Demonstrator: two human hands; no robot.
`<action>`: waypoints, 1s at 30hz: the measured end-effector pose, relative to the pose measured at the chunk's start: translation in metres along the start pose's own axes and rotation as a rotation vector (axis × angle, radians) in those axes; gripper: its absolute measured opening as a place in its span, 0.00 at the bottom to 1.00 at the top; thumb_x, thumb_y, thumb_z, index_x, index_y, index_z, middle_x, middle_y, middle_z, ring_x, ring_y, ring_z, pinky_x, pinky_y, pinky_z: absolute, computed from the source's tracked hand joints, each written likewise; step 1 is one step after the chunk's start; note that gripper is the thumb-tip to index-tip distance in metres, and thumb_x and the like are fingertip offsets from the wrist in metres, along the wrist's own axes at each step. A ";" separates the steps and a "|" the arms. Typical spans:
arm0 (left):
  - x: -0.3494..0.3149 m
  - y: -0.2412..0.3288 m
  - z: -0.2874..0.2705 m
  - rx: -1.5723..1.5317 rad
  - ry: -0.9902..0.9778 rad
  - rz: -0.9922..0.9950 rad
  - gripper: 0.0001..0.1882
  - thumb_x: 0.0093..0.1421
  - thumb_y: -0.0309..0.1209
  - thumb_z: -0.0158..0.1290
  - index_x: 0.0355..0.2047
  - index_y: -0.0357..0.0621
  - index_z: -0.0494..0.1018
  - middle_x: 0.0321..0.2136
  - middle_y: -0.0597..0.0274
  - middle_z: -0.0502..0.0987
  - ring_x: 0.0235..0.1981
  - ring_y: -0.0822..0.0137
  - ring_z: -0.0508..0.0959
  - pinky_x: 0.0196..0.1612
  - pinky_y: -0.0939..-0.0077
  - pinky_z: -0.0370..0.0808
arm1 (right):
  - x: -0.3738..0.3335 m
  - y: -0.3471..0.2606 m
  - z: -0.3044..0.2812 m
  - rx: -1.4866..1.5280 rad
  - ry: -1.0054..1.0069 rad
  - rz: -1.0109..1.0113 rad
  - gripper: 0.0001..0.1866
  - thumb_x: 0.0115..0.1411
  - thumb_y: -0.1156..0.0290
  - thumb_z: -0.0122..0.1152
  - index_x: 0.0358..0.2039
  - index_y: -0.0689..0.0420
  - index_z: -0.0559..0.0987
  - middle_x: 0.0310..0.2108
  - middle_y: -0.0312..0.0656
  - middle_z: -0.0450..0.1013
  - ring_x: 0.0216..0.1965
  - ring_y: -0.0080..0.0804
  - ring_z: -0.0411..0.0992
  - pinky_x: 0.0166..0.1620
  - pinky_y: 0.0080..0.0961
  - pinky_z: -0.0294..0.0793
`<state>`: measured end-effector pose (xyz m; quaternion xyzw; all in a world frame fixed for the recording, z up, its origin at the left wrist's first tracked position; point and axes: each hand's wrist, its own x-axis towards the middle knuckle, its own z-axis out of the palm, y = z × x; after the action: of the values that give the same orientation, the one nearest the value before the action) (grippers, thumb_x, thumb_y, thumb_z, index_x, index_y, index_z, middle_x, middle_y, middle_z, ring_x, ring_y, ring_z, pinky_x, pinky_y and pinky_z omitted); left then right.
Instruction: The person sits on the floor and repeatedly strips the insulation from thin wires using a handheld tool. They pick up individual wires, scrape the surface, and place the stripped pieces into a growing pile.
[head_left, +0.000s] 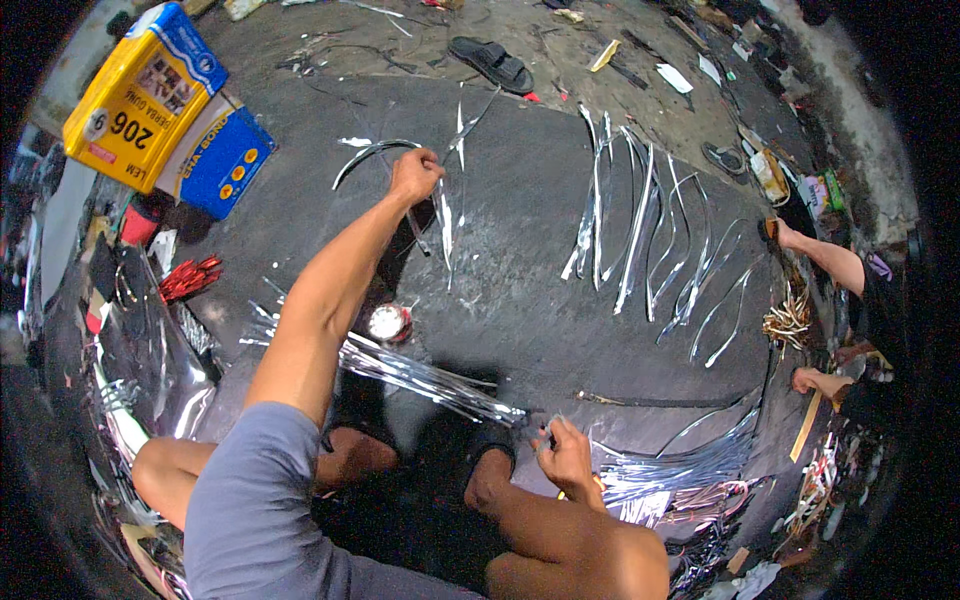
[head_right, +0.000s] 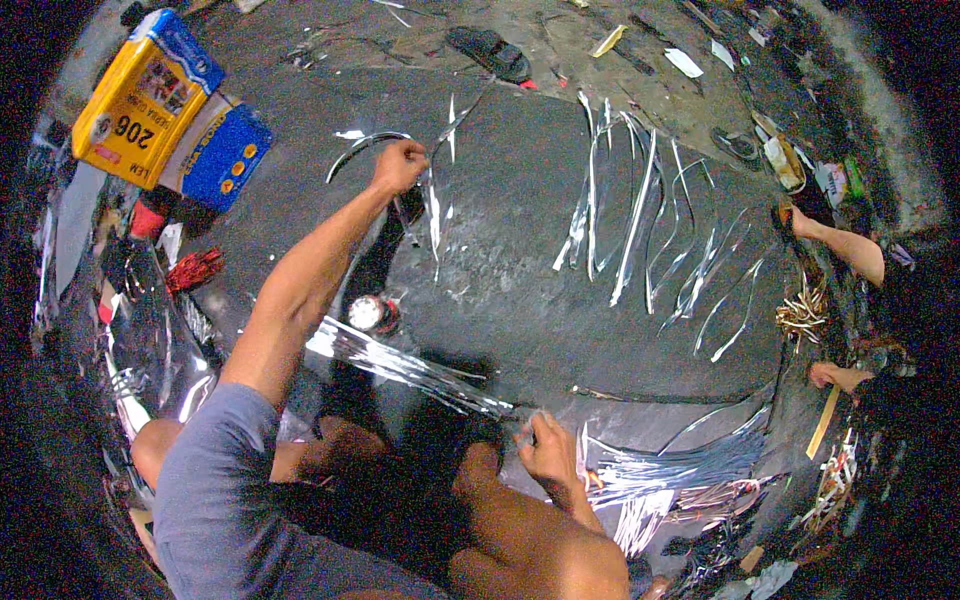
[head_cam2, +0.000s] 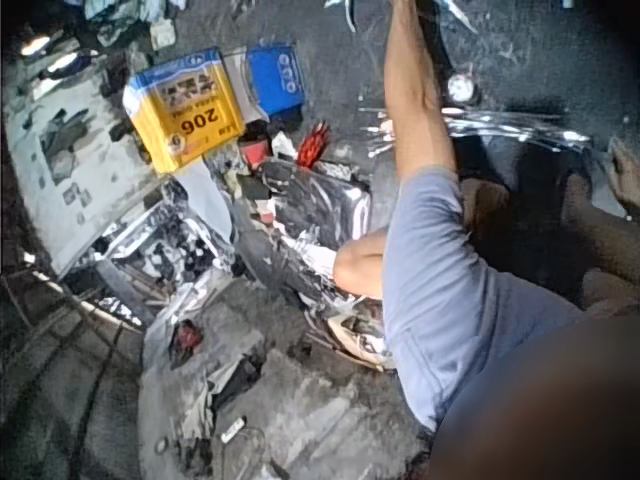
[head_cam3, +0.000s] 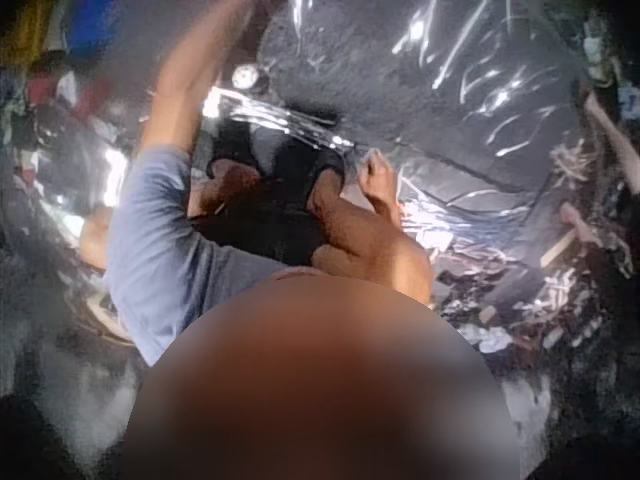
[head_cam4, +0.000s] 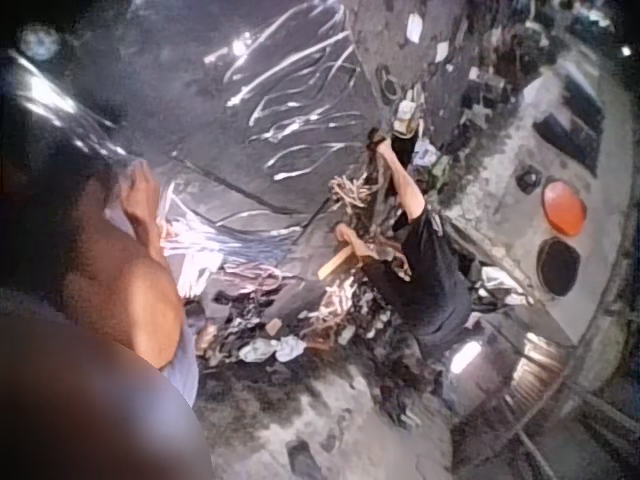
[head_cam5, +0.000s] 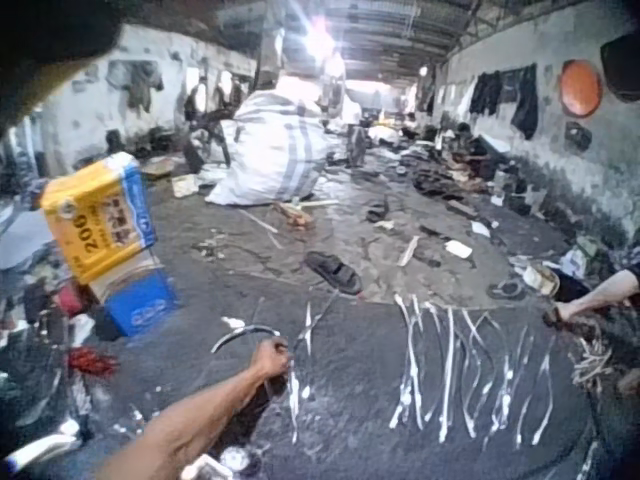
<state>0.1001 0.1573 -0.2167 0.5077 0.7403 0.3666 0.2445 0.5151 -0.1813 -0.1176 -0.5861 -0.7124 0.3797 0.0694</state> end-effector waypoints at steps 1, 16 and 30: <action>0.011 0.001 0.012 -0.010 -0.027 -0.046 0.19 0.47 0.35 0.62 0.39 0.39 0.79 0.37 0.49 0.82 0.41 0.55 0.82 0.46 0.64 0.77 | -0.003 0.004 -0.003 -0.023 0.018 -0.007 0.11 0.50 0.69 0.63 0.31 0.58 0.72 0.32 0.51 0.71 0.33 0.58 0.72 0.33 0.48 0.70; 0.025 0.068 0.027 -0.017 -0.113 -0.089 0.14 0.47 0.35 0.54 0.29 0.41 0.82 0.24 0.46 0.81 0.32 0.54 0.83 0.38 0.61 0.77 | 0.004 0.013 -0.017 0.045 0.120 0.055 0.10 0.48 0.73 0.64 0.30 0.61 0.74 0.28 0.51 0.71 0.31 0.54 0.72 0.33 0.43 0.71; -0.155 0.091 0.036 -0.162 -0.379 0.304 0.10 0.53 0.28 0.55 0.34 0.37 0.79 0.26 0.57 0.80 0.27 0.68 0.76 0.35 0.70 0.74 | 0.273 -0.091 -0.045 0.894 0.302 0.162 0.16 0.69 0.66 0.45 0.51 0.64 0.67 0.33 0.45 0.78 0.26 0.29 0.75 0.26 0.23 0.72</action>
<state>0.2355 0.0436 -0.1685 0.6517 0.5645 0.3555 0.3609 0.3859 0.0795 -0.1237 -0.6012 -0.4131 0.5636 0.3877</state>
